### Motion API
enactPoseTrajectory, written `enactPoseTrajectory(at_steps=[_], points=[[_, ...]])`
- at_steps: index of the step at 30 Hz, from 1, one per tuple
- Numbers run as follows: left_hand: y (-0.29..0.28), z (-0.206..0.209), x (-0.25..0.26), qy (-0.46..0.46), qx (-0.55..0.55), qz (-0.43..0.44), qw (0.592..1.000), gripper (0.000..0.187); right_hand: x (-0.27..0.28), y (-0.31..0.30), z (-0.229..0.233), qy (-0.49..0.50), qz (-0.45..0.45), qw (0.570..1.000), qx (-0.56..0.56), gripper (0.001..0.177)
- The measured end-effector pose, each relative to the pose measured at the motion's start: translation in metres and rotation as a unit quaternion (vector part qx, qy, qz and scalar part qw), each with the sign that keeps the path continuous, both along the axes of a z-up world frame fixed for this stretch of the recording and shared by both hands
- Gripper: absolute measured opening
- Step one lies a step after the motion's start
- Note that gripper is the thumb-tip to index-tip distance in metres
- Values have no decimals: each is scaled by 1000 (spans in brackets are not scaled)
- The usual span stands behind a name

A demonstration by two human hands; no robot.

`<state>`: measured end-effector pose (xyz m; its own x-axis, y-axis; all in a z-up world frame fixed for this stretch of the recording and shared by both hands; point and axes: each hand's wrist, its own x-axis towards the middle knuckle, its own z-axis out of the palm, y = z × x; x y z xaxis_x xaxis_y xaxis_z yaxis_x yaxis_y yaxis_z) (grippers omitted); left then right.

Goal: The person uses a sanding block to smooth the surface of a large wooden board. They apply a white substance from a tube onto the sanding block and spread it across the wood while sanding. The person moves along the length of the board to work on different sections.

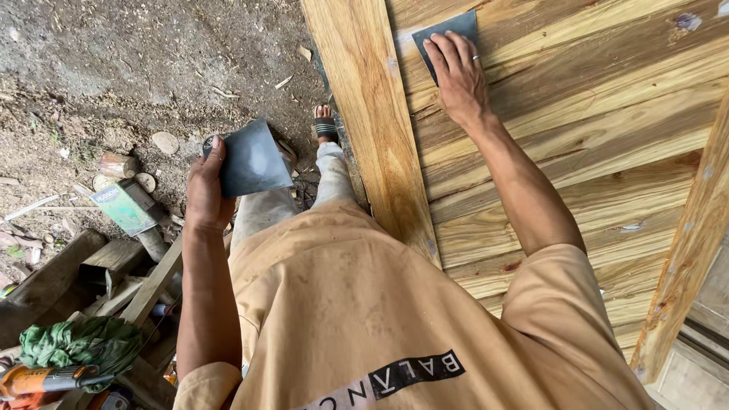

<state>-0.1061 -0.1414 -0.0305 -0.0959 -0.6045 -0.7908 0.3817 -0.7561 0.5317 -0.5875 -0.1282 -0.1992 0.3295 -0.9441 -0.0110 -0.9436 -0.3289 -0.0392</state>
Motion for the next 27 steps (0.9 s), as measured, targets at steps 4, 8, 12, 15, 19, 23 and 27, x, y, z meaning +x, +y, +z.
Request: enactPoseTrajectory(at_steps=[4,8,12,15,19,23,27], points=[[-5,1,-1,-17,-3,4,1000,29,1,-4,14,-11,-13,998,69,80],[-10,-4,-2,-21,-14,-20,999,30,-12,-19,29,-4,-10,983,184,78],[-8,-5,-6,-3,2,-13,1000,31,0,-15,17,-35,-19,994,106,72],[-6,-4,-7,-12,9,-15,1000,29,24,-2,-1,-19,-36,999,16,68],[-13,-7,-8,-19,5,-29,999,31,36,6,-1,-39,-49,998,16,76],[-16,-6,-29,-1,-8,-85,996,34,28,-13,44,-84,-45,984,149,67],[-20,2,-99,21,-20,-101,994,37,35,-27,126,-308,-200,901,231,51]])
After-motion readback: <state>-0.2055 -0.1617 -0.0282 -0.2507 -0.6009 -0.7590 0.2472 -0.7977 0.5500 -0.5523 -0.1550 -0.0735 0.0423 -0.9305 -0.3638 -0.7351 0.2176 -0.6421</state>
